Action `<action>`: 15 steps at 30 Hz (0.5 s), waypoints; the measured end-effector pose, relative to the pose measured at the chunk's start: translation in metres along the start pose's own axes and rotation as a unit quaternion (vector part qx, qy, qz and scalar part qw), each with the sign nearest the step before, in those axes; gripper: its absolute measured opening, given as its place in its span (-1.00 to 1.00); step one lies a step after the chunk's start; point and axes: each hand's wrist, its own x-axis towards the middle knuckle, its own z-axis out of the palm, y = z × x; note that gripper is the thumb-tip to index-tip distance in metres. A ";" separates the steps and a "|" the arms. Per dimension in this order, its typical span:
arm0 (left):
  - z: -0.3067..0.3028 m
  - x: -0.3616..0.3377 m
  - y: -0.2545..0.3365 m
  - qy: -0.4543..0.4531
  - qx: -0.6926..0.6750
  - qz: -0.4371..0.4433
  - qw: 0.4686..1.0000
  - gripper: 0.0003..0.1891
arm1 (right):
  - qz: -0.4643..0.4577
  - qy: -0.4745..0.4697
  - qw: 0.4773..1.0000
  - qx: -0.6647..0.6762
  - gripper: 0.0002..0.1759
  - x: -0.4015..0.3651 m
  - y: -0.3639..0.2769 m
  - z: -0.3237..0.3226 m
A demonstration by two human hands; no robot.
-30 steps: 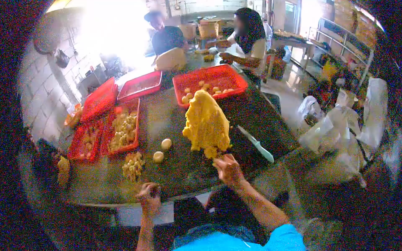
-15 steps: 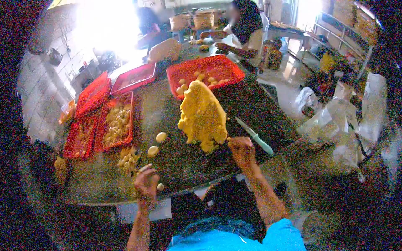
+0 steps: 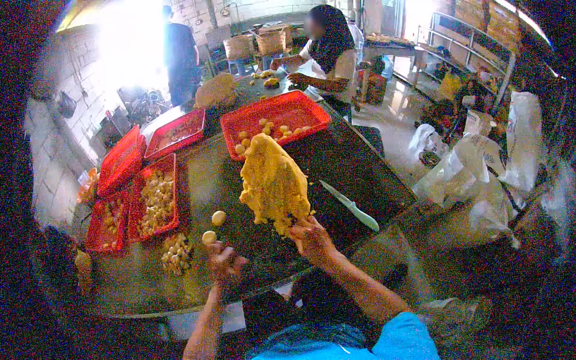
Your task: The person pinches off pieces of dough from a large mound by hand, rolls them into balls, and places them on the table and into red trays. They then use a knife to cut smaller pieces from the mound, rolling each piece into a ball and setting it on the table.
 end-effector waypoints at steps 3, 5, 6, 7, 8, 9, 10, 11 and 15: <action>0.031 0.012 0.002 -0.039 0.020 0.146 0.988 -0.67 | 0.034 -0.089 0.993 0.069 -0.80 -0.001 0.013 -0.006; 0.065 0.005 -0.060 0.068 -0.361 -0.077 0.927 -0.68 | 0.049 -0.142 0.982 0.115 -0.80 0.000 0.013 -0.010; 0.055 0.002 -0.076 0.092 -0.509 -0.129 0.846 -0.68 | 0.010 -0.069 0.994 0.079 -0.81 -0.002 0.003 -0.015; 0.047 0.001 -0.081 0.112 -0.641 -0.177 0.739 -0.69 | -0.028 0.004 0.999 0.041 -0.82 -0.005 -0.003 -0.016; 0.023 0.006 -0.031 0.169 -0.653 -0.269 0.687 -0.69 | -0.025 0.005 0.999 0.041 -0.82 -0.010 -0.005 -0.006; 0.016 0.005 -0.018 0.166 -0.653 -0.271 0.688 -0.69 | 0.001 0.018 1.000 0.016 -0.84 -0.018 -0.006 0.009; 0.011 0.006 -0.012 0.071 -0.324 -0.075 0.940 -0.69 | 0.025 0.031 0.999 -0.011 -0.86 -0.021 -0.007 0.017; 0.009 0.008 -0.004 -0.036 0.075 0.138 0.987 -0.68 | 0.024 0.032 0.999 -0.012 -0.86 -0.019 -0.006 0.017; 0.067 0.010 -0.058 0.064 -0.175 0.068 0.980 -0.67 | 0.019 -0.080 0.997 -0.002 -0.90 -0.011 -0.004 0.009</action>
